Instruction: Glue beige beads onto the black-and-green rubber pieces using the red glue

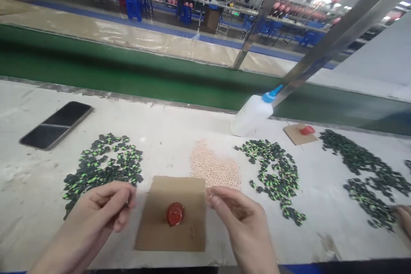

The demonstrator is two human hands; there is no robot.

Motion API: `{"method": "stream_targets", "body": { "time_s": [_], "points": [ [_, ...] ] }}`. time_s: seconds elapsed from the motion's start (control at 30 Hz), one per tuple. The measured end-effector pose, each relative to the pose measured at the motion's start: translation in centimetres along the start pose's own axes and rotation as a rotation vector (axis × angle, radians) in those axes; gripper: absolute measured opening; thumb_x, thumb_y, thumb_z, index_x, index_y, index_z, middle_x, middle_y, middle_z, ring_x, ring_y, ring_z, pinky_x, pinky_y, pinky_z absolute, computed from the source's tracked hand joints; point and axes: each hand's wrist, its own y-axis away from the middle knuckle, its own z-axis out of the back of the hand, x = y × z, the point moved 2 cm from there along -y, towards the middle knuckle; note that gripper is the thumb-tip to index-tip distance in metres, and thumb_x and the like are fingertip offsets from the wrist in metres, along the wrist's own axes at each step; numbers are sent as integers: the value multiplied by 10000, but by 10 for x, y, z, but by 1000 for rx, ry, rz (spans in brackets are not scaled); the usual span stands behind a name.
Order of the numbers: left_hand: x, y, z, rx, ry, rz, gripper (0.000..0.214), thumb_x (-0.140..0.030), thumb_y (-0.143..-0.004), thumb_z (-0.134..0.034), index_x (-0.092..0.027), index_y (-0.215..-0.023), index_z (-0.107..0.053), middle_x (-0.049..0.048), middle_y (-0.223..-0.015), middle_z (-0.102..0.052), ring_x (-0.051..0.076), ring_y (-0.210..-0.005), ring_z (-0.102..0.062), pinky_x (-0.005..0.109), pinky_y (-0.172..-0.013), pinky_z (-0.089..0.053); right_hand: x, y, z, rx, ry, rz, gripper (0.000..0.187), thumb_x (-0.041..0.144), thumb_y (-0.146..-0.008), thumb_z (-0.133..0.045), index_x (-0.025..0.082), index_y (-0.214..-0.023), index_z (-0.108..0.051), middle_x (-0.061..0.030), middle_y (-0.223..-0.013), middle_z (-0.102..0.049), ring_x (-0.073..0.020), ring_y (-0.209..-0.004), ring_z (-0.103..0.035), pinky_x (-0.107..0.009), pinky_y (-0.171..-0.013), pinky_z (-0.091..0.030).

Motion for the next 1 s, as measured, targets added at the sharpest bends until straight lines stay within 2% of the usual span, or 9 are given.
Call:
{"method": "stream_targets", "body": {
  "time_s": [0.1,0.17,0.27,0.37,0.47,0.6,0.77,0.9,1.0],
  "points": [
    [11,14,-22,79,-75,-18,218,-441,-722,-926,-231,-728,-866,41,-685,-820,178,-617,-747,229,-615,-635,5,17,-10,72,-246,-136,107,315,-754,-932,292,-847,-884,-59,-785,-872,-209,-679,-835,-254,-676,-701],
    [18,22,-33,136,-154,-102,114,-353,-841,-818,-253,-834,-873,37,-767,-848,200,-697,-790,245,-682,-655,7,26,-14,99,-325,-195,109,291,-765,-932,305,-858,-877,-44,-783,-868,-173,-672,-820,-212,-683,-683],
    [25,29,-41,194,-367,-375,169,-195,-942,-673,-267,-948,-826,4,-779,-835,159,-630,-762,223,-669,-631,9,32,-16,165,-349,-203,90,271,-794,-909,285,-867,-857,-51,-785,-859,-176,-671,-813,-220,-671,-683],
    [30,32,-41,252,-567,-664,260,-49,-940,-634,-266,-1019,-752,-8,-838,-826,147,-639,-746,223,-695,-602,8,34,-17,209,-293,-187,83,290,-819,-888,264,-874,-832,-62,-806,-857,-203,-733,-832,-248,-696,-692],
    [33,31,-40,310,-678,-833,303,1,-942,-606,-266,-1068,-675,-4,-907,-806,158,-718,-757,220,-707,-583,10,37,-20,192,-222,-205,147,361,-808,-897,253,-854,-808,-56,-797,-845,-208,-753,-832,-248,-711,-695],
    [39,28,-38,362,-757,-900,249,-39,-1001,-527,-258,-1082,-616,21,-923,-789,189,-768,-759,263,-727,-583,23,42,-25,96,-134,-145,178,391,-781,-910,267,-814,-788,-20,-770,-815,-189,-700,-809,-231,-682,-691],
    [44,27,-37,346,-734,-947,281,-6,-975,-518,-255,-1069,-607,36,-925,-795,193,-788,-765,262,-746,-597,31,42,-30,117,-151,-94,121,320,-778,-918,290,-828,-813,-8,-807,-813,-171,-700,-802,-214,-685,-687],
    [47,30,-37,243,-659,-1004,360,43,-910,-570,-264,-1091,-621,37,-933,-820,190,-806,-792,242,-785,-610,23,39,-27,246,-188,-63,78,258,-856,-853,321,-902,-853,-52,-993,-832,-175,-775,-810,-205,-693,-681],
    [52,32,-38,191,-636,-1010,389,54,-904,-576,-268,-1118,-622,40,-953,-835,188,-827,-806,232,-807,-617,17,39,-24,358,-139,-15,149,187,-908,-787,319,-899,-857,-68,-1015,-821,-194,-869,-813,-221,-749,-677]
  ]
}}
